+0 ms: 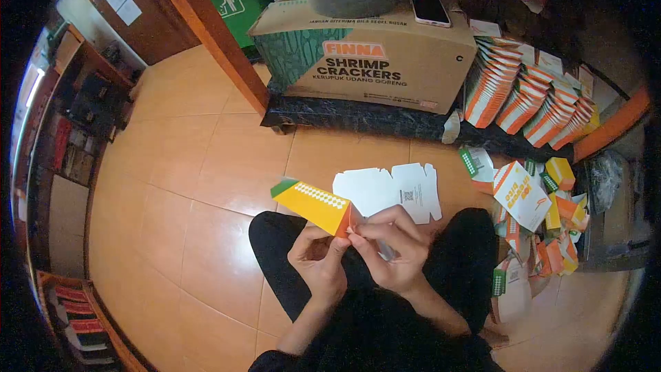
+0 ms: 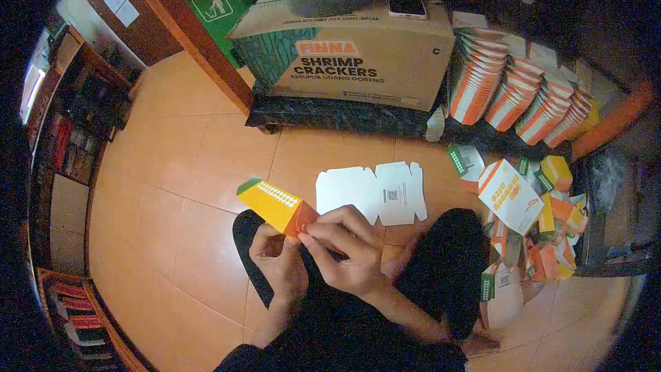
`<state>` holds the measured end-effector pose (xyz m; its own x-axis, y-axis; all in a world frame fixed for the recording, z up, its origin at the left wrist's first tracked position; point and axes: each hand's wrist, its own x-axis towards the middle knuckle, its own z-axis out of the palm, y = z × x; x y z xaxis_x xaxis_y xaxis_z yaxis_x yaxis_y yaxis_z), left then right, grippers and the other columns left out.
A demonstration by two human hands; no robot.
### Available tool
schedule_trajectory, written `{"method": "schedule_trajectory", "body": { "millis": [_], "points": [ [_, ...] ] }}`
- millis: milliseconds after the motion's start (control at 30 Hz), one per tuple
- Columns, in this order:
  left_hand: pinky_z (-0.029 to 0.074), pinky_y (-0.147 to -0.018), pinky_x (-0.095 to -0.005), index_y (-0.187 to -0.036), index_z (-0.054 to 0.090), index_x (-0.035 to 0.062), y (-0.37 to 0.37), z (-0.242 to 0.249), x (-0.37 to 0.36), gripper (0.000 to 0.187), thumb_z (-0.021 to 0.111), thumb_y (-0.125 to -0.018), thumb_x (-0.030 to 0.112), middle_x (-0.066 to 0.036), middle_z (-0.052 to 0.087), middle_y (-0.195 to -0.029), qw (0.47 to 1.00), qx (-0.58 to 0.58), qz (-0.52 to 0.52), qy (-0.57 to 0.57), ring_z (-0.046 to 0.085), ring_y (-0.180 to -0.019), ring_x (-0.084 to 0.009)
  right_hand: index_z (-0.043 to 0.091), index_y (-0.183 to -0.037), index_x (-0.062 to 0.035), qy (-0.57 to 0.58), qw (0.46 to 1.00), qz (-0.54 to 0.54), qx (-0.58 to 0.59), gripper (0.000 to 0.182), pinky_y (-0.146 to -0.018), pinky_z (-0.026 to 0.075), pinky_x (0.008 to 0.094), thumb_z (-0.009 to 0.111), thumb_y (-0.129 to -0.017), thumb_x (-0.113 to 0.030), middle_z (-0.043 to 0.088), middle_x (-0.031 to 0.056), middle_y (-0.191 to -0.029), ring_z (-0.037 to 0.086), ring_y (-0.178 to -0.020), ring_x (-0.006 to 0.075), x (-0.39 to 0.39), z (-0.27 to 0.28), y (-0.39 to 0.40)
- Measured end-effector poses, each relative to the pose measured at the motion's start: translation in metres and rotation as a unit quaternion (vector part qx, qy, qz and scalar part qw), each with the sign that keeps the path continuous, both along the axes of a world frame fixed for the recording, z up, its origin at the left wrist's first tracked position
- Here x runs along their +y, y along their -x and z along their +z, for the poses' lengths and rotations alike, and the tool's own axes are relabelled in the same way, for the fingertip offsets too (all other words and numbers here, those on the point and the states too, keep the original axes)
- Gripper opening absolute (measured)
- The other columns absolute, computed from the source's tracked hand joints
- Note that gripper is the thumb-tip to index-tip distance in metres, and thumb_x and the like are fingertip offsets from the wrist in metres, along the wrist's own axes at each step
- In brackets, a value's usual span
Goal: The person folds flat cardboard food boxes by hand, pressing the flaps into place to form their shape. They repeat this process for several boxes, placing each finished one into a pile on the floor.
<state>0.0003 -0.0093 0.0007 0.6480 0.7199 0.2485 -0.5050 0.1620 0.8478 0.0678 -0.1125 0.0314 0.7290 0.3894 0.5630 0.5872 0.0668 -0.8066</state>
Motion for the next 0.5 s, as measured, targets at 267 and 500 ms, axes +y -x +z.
{"method": "schedule_trajectory", "body": {
  "millis": [267, 500],
  "points": [
    [0.048, -0.083, -0.028, -0.097, 0.069, -0.0028, 0.004, 0.009, -0.003, 0.018, 0.073, -0.083, 0.007, -0.012, 0.061, -0.107, 0.967, 0.165, 0.082, -0.176, 0.061, -0.099, -0.0198, 0.034, -0.137, -0.0002, 0.205, 0.973, 0.042, -0.101, 0.065, -0.099, 0.045, 0.045, 0.061, -0.078, 0.001, 0.036, 0.0292, -0.141, 0.046, -0.125, 0.0418, 0.007, -0.023, 0.003],
    [0.005, -0.113, -0.0554, -0.143, 0.04, 0.0095, -0.006, 0.023, 0.017, 0.089, 0.078, -0.07, 0.043, -0.014, 0.037, -0.149, 0.768, 0.233, -0.092, -0.589, 0.02, -0.143, -0.0374, 0.035, -0.135, 0.0017, 0.067, 0.958, 0.112, 0.256, 0.046, -0.073, 0.049, 0.0274, 0.055, -0.094, -0.006, 0.059, 0.0193, -0.114, 0.064, -0.089, 0.0163, -0.026, 0.003, -0.017]
  ]
}}
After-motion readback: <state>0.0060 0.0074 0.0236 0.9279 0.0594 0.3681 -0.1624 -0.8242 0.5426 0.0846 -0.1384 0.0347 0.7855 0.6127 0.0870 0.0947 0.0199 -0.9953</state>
